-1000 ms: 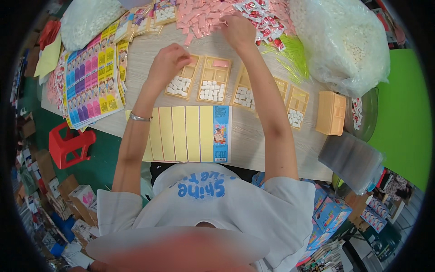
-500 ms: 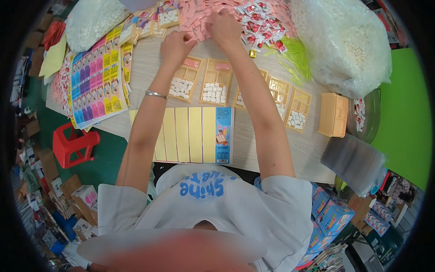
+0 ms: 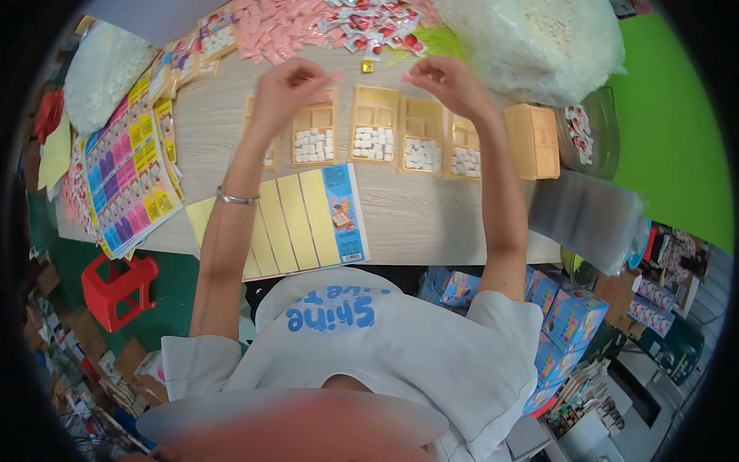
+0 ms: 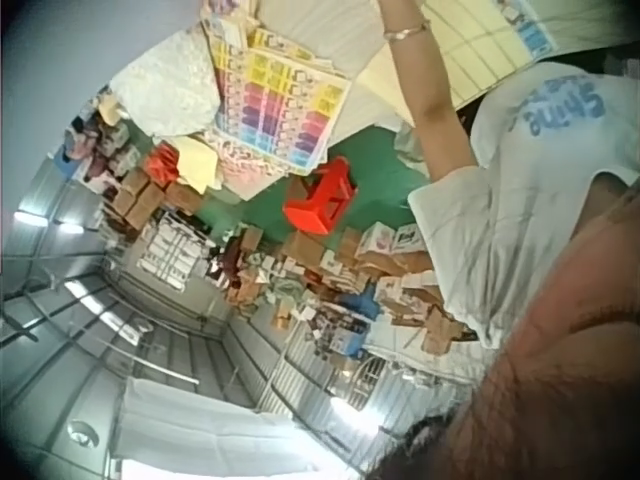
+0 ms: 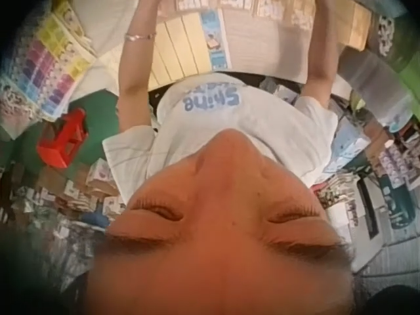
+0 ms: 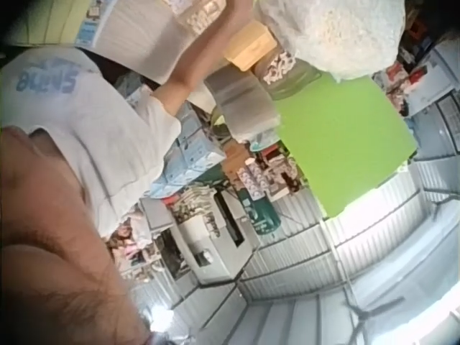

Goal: Packaging small white blocks into plastic trays and then sealing them into plastic sleeves with labels.

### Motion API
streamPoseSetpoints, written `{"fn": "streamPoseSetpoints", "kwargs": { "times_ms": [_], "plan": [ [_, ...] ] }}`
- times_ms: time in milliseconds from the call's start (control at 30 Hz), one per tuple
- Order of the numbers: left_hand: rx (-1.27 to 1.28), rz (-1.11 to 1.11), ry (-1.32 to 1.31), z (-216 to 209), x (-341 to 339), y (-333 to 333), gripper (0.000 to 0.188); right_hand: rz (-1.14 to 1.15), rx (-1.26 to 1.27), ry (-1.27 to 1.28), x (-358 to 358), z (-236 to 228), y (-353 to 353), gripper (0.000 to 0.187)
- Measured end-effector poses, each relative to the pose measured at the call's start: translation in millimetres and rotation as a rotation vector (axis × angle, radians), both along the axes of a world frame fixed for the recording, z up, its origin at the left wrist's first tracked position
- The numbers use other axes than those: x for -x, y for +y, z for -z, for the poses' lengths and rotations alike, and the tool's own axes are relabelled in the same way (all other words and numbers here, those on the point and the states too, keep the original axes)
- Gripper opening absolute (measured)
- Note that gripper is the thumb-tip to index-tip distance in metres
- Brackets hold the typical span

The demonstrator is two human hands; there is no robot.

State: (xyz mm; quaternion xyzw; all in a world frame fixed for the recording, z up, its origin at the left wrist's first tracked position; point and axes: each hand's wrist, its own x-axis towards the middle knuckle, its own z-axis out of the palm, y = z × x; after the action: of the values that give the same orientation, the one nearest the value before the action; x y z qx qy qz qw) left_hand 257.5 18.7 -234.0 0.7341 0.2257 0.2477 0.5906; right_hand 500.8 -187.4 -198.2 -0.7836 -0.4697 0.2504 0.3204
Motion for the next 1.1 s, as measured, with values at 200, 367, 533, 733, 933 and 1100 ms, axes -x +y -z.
{"fn": "streamPoseSetpoints", "kwargs": {
  "times_ms": [200, 367, 533, 733, 933, 1100],
  "plan": [
    [-0.362, 0.125, 0.281, 0.7, -51.3, -68.4, 0.013, 0.061, 0.042, -0.114, 15.1, 18.6, -48.5, 0.018],
    [-0.871, -0.013, 0.169, 19.3, -52.8, -73.6, 0.010, 0.088, -0.143, -0.320, 19.8, 44.1, -43.9, 0.016],
    [-0.930, 0.021, 0.173, 33.4, -51.7, -74.1, 0.008, 0.037, -0.181, -0.452, 21.3, 27.2, -4.7, 0.014],
    [-0.925, -0.042, 0.163, -1.0, -25.6, -77.1, 0.007, -0.143, -0.306, -0.333, 46.9, 28.8, 148.4, 0.026],
    [-0.732, -0.095, 0.223, -39.7, 88.0, -94.3, 0.009, -0.086, 0.058, -0.599, 100.2, 46.8, 222.1, 0.034],
    [-0.728, -0.169, 0.116, -6.0, 145.7, -123.8, 0.017, 0.090, 0.130, -0.515, 101.6, 58.5, 223.2, 0.031]
  ]
}}
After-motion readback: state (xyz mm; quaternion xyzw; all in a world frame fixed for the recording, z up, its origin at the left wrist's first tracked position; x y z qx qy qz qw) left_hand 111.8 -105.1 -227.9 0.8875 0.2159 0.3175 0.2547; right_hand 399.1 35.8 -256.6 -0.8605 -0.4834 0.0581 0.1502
